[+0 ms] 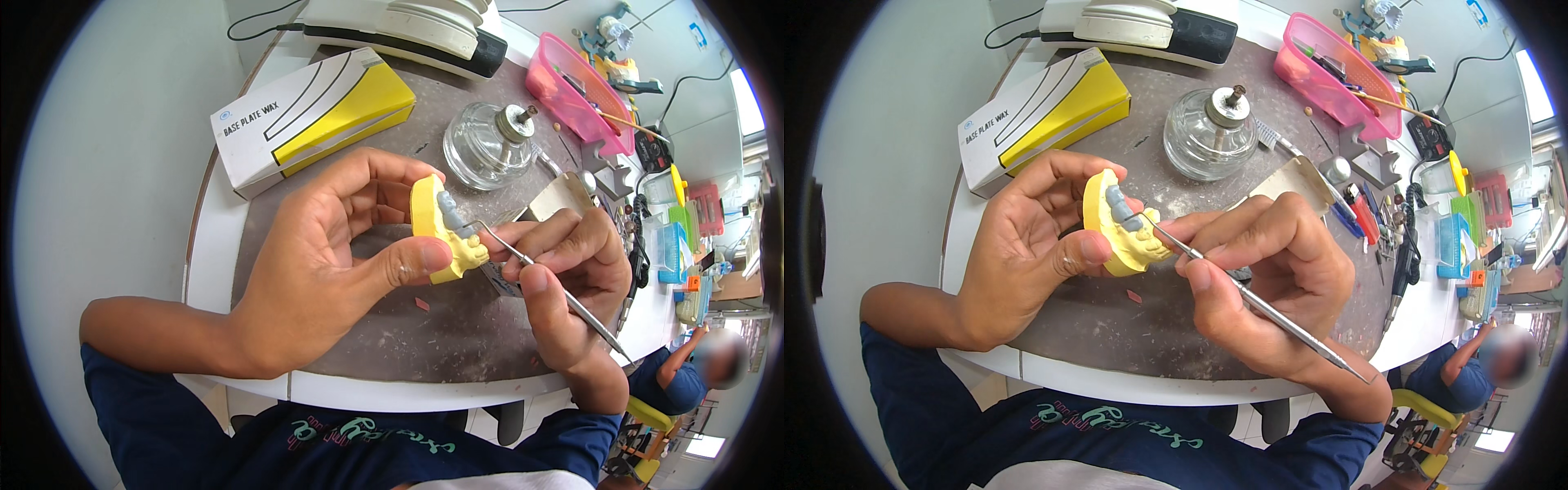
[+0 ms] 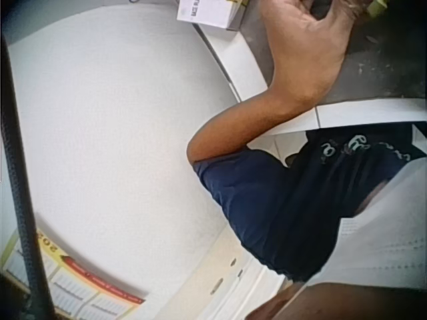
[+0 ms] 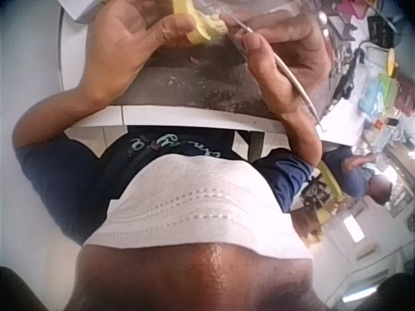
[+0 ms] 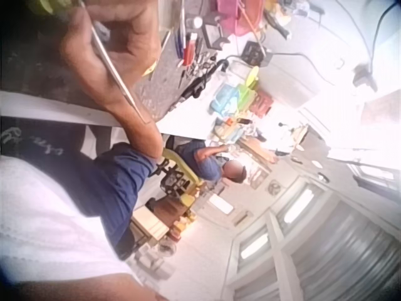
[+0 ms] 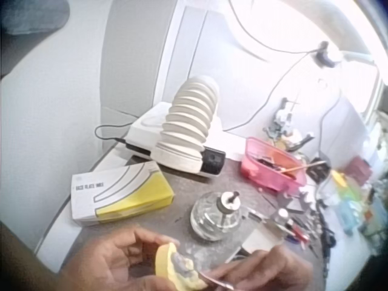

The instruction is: The person uses a metal dental instrument to shape and smooth a grey wax material on a yellow dental cast. They repeatedly scoop small amounts of wax from a container and apply it to the cast, refining the contours of the wax structure.

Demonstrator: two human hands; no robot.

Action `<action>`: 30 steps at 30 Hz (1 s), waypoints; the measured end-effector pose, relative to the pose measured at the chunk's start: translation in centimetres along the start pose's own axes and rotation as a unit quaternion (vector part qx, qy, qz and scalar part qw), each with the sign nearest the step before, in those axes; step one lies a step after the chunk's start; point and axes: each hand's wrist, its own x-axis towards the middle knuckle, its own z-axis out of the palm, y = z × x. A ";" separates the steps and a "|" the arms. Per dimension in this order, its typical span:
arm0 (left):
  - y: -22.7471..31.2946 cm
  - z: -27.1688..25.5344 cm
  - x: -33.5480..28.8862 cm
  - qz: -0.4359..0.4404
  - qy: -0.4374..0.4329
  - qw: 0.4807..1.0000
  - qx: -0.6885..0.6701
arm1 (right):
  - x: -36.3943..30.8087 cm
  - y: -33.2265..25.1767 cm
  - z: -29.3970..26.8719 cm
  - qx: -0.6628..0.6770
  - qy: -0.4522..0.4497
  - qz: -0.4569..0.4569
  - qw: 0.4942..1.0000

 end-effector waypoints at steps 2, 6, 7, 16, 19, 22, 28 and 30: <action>0.1 0.1 0.0 -0.009 0.003 1.000 -0.008 | 0.0 0.0 -0.1 -0.002 -0.004 0.000 1.000; -0.1 -0.1 0.0 0.000 -0.003 1.000 0.006 | 0.0 0.1 -0.1 -0.006 -0.008 0.003 1.000; -0.1 -0.1 0.1 0.003 -0.004 1.000 0.008 | 0.0 0.1 -0.1 -0.008 -0.010 0.003 1.000; 0.1 0.1 0.0 -0.018 0.002 1.000 -0.023 | -0.1 0.1 -0.2 -0.017 -0.014 0.008 1.000; 0.2 0.1 0.0 -0.025 0.002 0.999 -0.028 | -0.1 0.3 -0.2 -0.017 -0.014 0.004 1.000; 0.0 0.0 0.0 -0.014 -0.001 1.000 -0.020 | -0.1 0.4 -0.3 -0.016 -0.014 -0.001 1.000; -0.1 -0.1 0.0 -0.009 -0.002 1.000 -0.017 | -0.1 0.4 -0.2 -0.021 -0.013 -0.003 1.000; -0.1 -0.1 0.0 -0.011 -0.002 1.000 -0.016 | -0.1 0.4 -0.2 -0.025 -0.015 -0.004 1.000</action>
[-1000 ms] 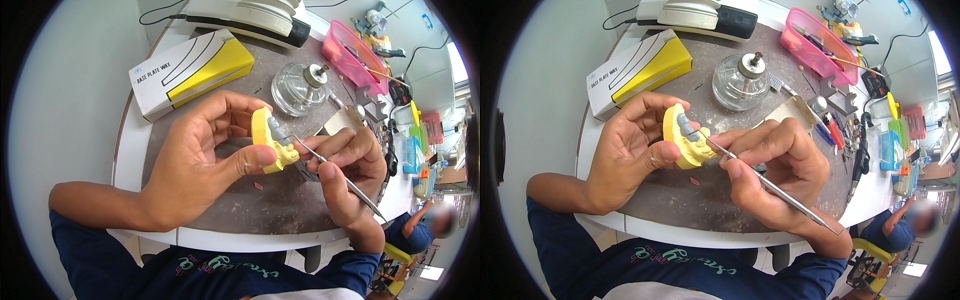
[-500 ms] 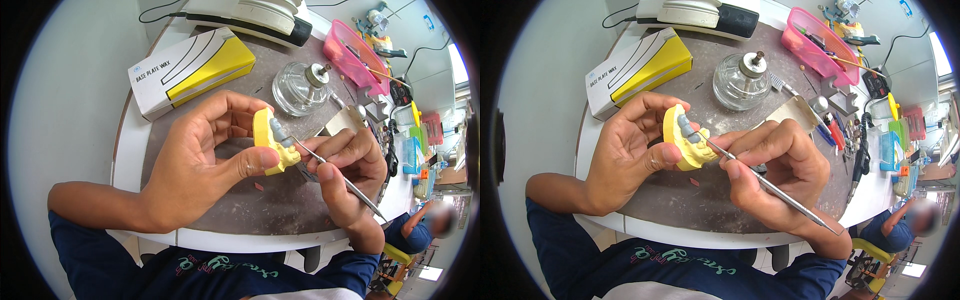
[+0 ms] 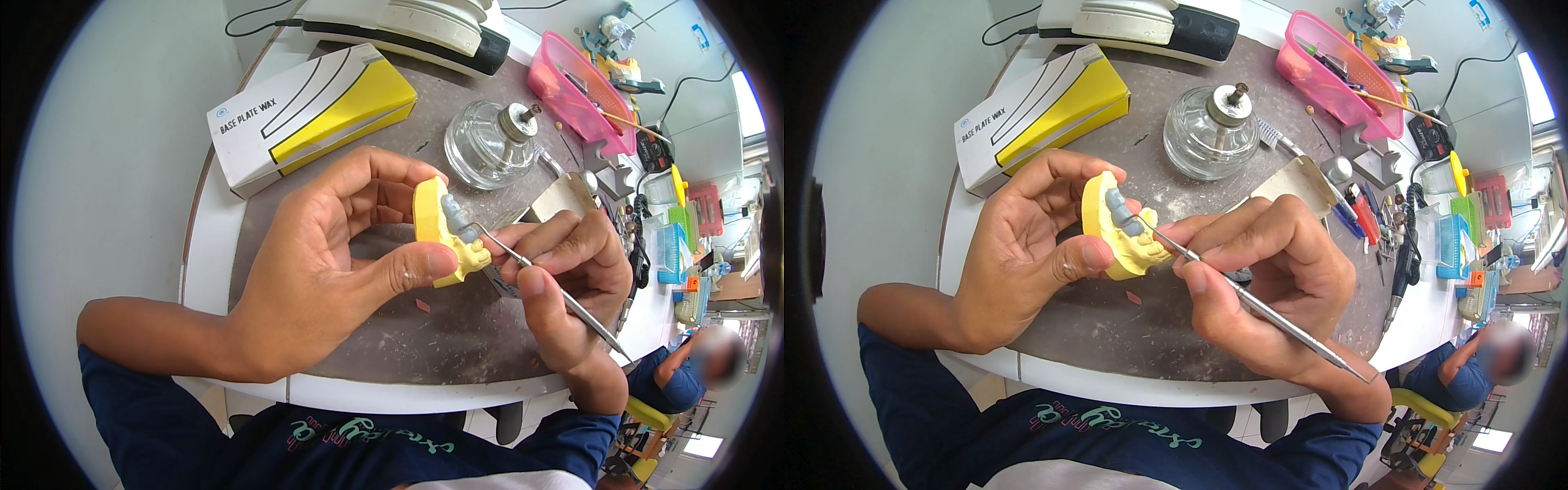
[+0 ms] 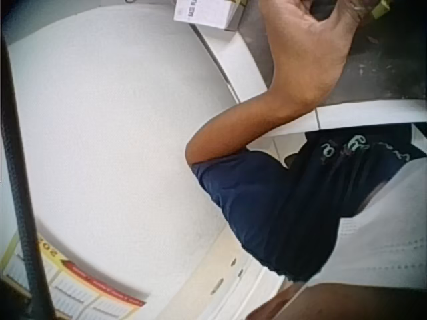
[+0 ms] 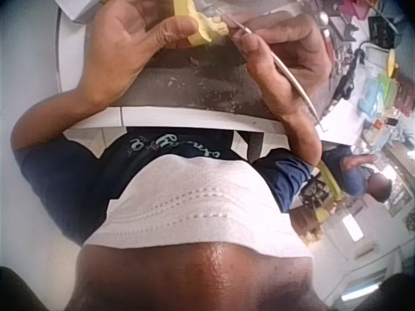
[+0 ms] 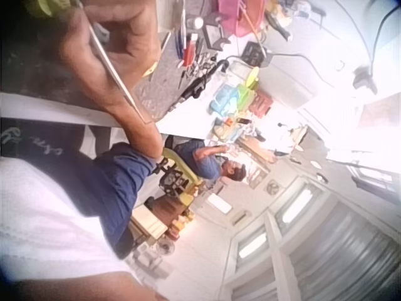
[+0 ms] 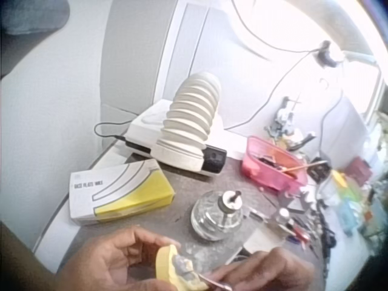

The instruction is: The person uses a metal dental instrument to shape and smooth a grey wax material on a yellow dental cast. They repeatedly scoop small amounts of wax from a container and apply it to the cast, refining the contours of the wax structure.

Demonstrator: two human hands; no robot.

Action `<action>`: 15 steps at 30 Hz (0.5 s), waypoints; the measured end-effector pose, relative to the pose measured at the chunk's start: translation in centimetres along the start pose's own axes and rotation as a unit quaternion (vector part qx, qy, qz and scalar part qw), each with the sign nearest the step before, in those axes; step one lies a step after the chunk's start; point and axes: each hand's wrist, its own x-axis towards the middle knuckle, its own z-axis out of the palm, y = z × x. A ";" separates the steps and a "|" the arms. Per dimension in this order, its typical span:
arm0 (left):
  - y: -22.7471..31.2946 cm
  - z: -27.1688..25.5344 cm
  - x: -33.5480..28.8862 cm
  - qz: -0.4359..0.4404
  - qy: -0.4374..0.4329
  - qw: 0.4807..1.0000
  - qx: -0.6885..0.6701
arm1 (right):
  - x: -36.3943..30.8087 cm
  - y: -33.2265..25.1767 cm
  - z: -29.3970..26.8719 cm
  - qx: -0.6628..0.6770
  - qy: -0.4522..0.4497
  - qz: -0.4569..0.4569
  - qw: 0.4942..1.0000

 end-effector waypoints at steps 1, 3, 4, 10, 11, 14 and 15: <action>0.1 0.0 0.0 -0.005 0.002 1.000 -0.001 | 0.0 0.0 0.0 -0.001 0.000 0.001 1.000; 0.2 0.1 0.0 -0.004 0.004 1.000 0.003 | 0.0 0.0 0.0 -0.003 -0.002 0.001 1.000; 0.1 0.0 0.0 0.001 0.005 1.000 0.007 | 0.0 0.0 0.0 -0.005 -0.004 0.000 1.000; 0.1 0.1 0.0 0.004 0.008 1.000 0.004 | 0.0 0.0 0.0 -0.002 -0.002 0.001 1.000; 0.1 0.1 0.0 0.003 0.009 1.000 0.004 | 0.0 0.1 0.0 -0.001 -0.002 0.001 1.000; 0.2 0.2 0.0 0.001 0.010 1.000 0.003 | 0.0 0.1 0.0 -0.002 -0.002 0.000 1.000; 0.2 0.2 0.0 0.001 0.011 1.000 0.004 | 0.0 0.1 0.0 -0.003 -0.002 0.001 1.000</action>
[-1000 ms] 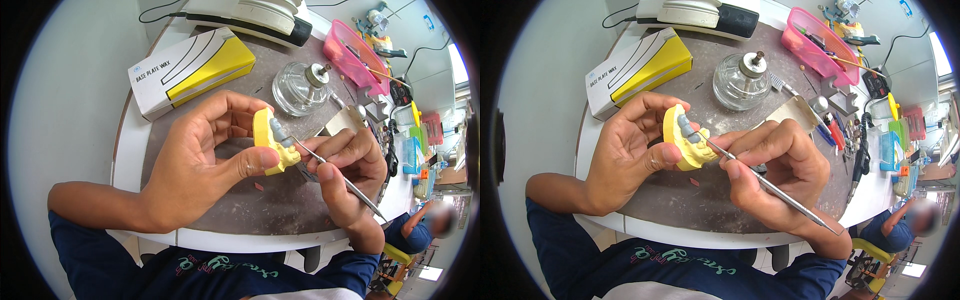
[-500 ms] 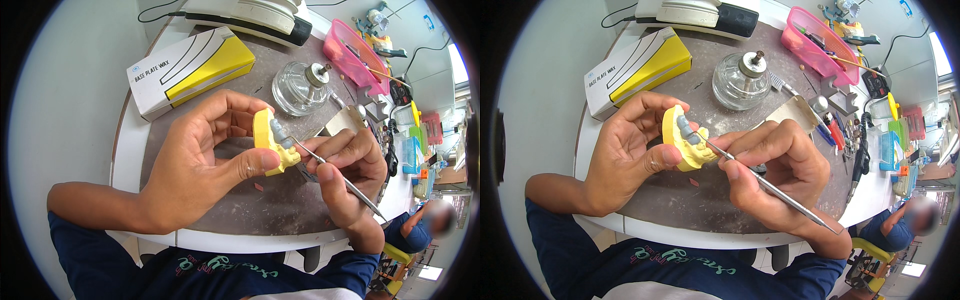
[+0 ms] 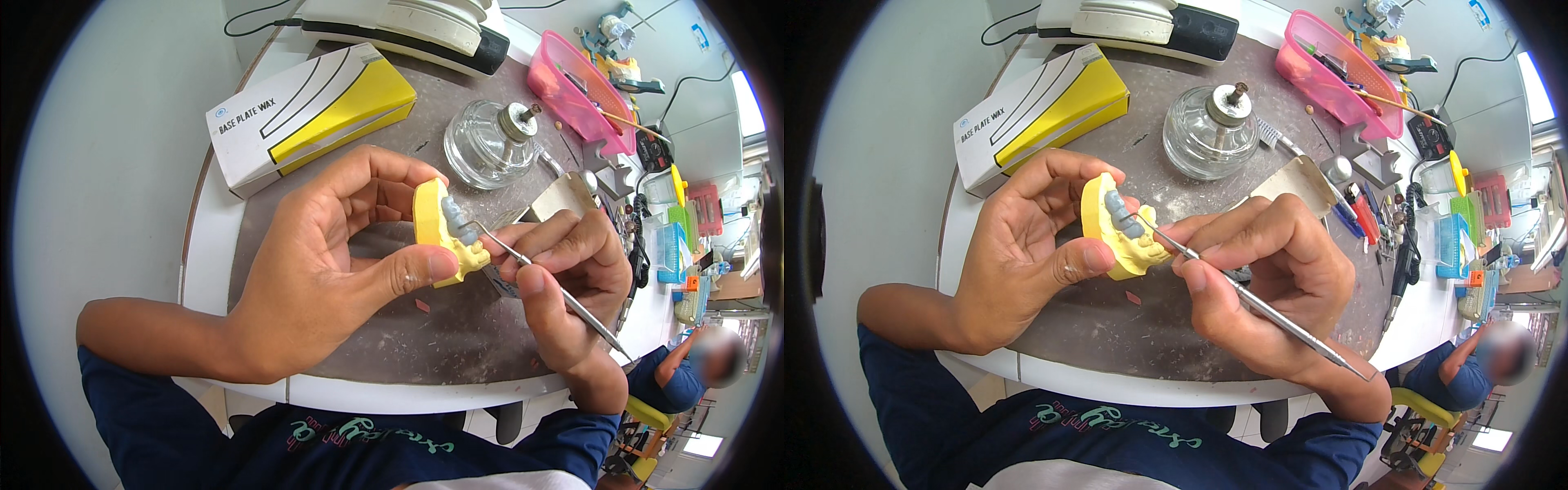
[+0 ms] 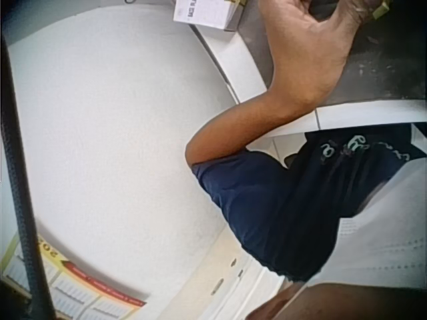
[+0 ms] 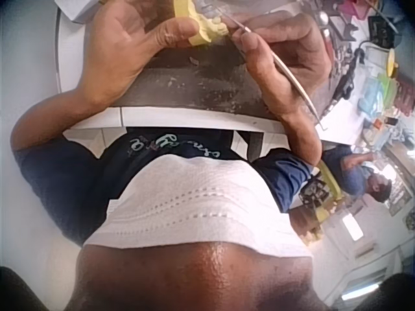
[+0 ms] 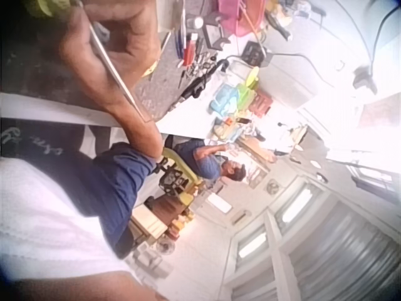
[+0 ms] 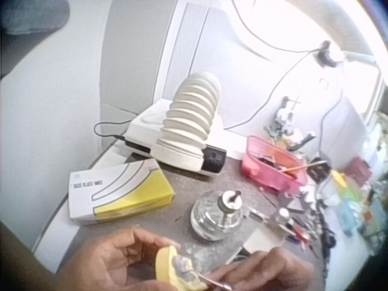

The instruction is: The person uses a metal dental instrument to shape and smooth a grey wax material on a yellow dental cast. They repeatedly scoop small amounts of wax from a container and apply it to the cast, refining the contours of the wax structure.

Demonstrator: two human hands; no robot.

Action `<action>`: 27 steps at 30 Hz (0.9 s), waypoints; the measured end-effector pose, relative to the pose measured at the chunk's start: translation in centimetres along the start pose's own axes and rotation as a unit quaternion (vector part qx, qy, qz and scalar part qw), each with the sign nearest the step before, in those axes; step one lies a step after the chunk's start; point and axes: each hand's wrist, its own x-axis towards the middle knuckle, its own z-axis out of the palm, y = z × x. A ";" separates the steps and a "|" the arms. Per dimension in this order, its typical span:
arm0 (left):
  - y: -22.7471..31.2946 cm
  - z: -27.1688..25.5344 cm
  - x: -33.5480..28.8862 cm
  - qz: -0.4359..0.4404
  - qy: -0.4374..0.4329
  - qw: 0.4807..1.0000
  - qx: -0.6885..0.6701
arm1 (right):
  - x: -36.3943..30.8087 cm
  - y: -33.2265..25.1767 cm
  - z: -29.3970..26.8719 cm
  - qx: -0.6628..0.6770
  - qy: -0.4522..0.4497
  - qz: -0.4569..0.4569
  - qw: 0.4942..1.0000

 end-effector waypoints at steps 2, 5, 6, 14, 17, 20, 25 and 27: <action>0.0 0.0 0.0 0.001 0.000 1.000 0.006 | 0.0 0.0 0.0 -0.002 -0.001 0.000 1.000; -0.1 0.0 0.0 0.003 0.000 1.000 0.009 | 0.0 0.0 0.1 0.000 0.003 -0.001 1.000; -0.1 0.0 0.0 0.001 0.000 1.000 0.008 | 0.0 0.0 0.0 0.001 0.003 -0.001 1.000; -0.2 0.0 -0.1 0.011 0.002 1.000 0.019 | -0.2 0.2 0.1 0.013 0.012 -0.006 1.000; -0.1 0.1 -0.1 0.008 0.003 1.000 0.015 | -0.1 0.1 0.1 0.009 0.014 -0.008 1.000; 0.0 0.1 -0.1 0.002 0.004 1.000 0.011 | -0.2 0.1 0.1 0.010 0.014 -0.007 1.000; -0.2 0.2 -0.1 0.008 0.003 1.000 0.004 | -0.3 0.1 0.0 0.018 0.013 -0.002 1.000; -0.2 0.2 -0.1 0.007 0.003 1.000 0.003 | -0.3 0.1 0.0 0.019 0.013 -0.003 1.000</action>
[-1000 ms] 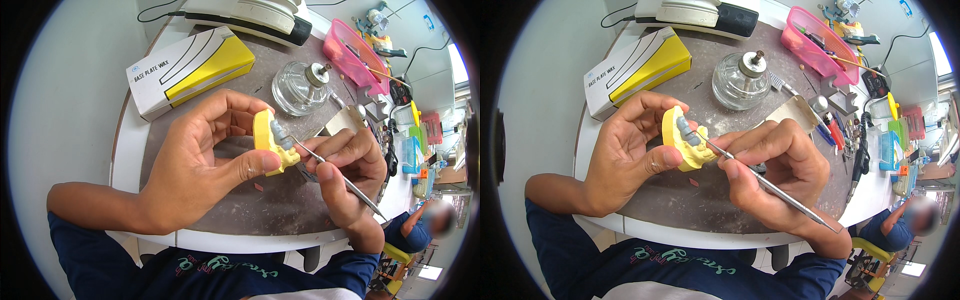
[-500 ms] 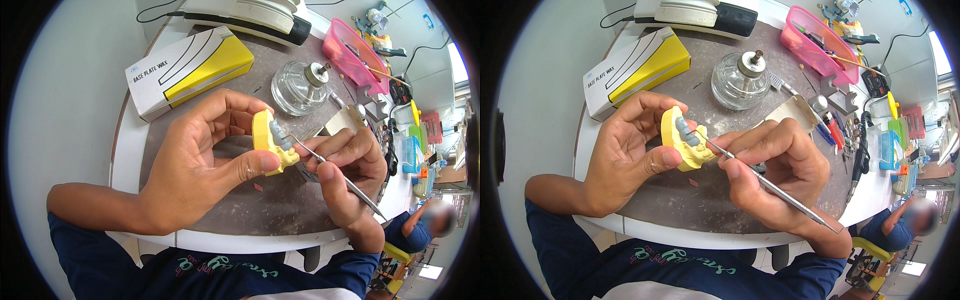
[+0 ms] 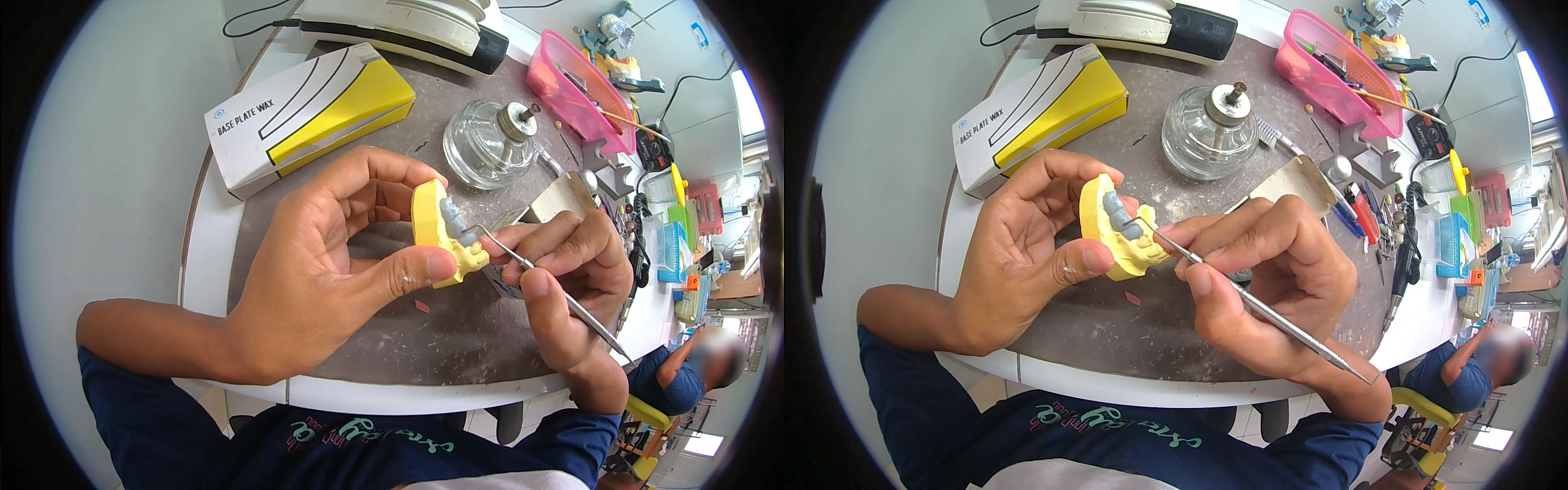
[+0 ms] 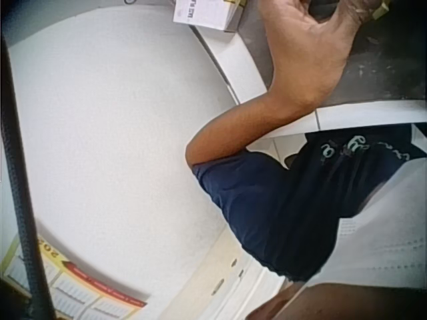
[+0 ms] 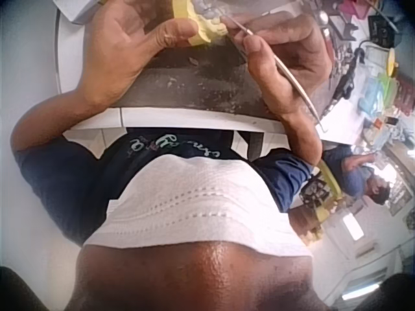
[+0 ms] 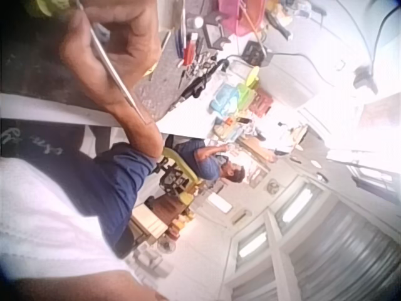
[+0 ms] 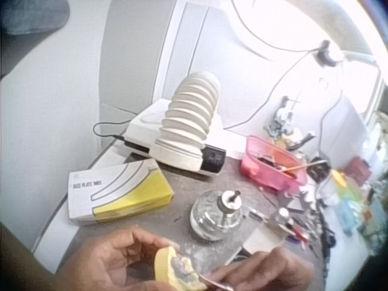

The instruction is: The person uses a metal dental instrument to shape and smooth a grey wax material on a yellow dental cast. They repeatedly scoop small amounts of wax from a container and apply it to the cast, refining the contours of the wax structure.

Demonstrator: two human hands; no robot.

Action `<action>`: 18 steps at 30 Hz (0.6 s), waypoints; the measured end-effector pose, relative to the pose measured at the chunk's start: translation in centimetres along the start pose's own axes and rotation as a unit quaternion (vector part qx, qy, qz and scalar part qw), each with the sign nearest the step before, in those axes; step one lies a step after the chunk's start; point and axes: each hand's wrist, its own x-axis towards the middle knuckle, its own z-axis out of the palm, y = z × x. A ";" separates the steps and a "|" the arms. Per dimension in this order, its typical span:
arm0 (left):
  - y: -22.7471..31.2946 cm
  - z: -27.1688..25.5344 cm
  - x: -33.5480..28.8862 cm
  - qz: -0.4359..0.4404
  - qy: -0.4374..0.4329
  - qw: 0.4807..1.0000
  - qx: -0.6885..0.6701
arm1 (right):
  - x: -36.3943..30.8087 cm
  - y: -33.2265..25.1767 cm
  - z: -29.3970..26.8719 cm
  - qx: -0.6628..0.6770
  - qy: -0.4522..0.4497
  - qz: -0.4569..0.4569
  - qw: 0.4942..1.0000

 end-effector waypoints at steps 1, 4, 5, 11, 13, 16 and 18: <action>0.1 0.0 0.0 -0.002 0.000 1.000 0.001 | 0.0 0.0 0.0 -0.001 0.000 0.000 1.000; 0.1 0.0 0.0 -0.004 -0.001 1.000 0.004 | 0.1 0.1 -0.1 -0.001 -0.004 -0.003 1.000; 0.1 0.0 0.0 -0.004 -0.001 1.000 0.005 | 0.1 0.0 -0.1 -0.001 -0.006 -0.005 1.000; -0.4 -0.3 0.0 0.022 -0.007 0.999 0.030 | 0.1 0.0 -0.1 -0.006 -0.012 -0.008 1.000; -0.3 -0.1 0.0 0.013 -0.005 1.000 0.012 | 0.0 -0.1 0.1 0.005 0.013 0.007 1.000; -0.4 -0.2 0.0 0.019 -0.007 1.000 0.011 | 0.0 -0.1 0.6 -0.022 0.055 0.010 0.998; -0.3 -0.2 0.0 0.012 -0.003 1.000 0.003 | 0.2 -0.1 0.5 -0.047 0.090 -0.008 0.995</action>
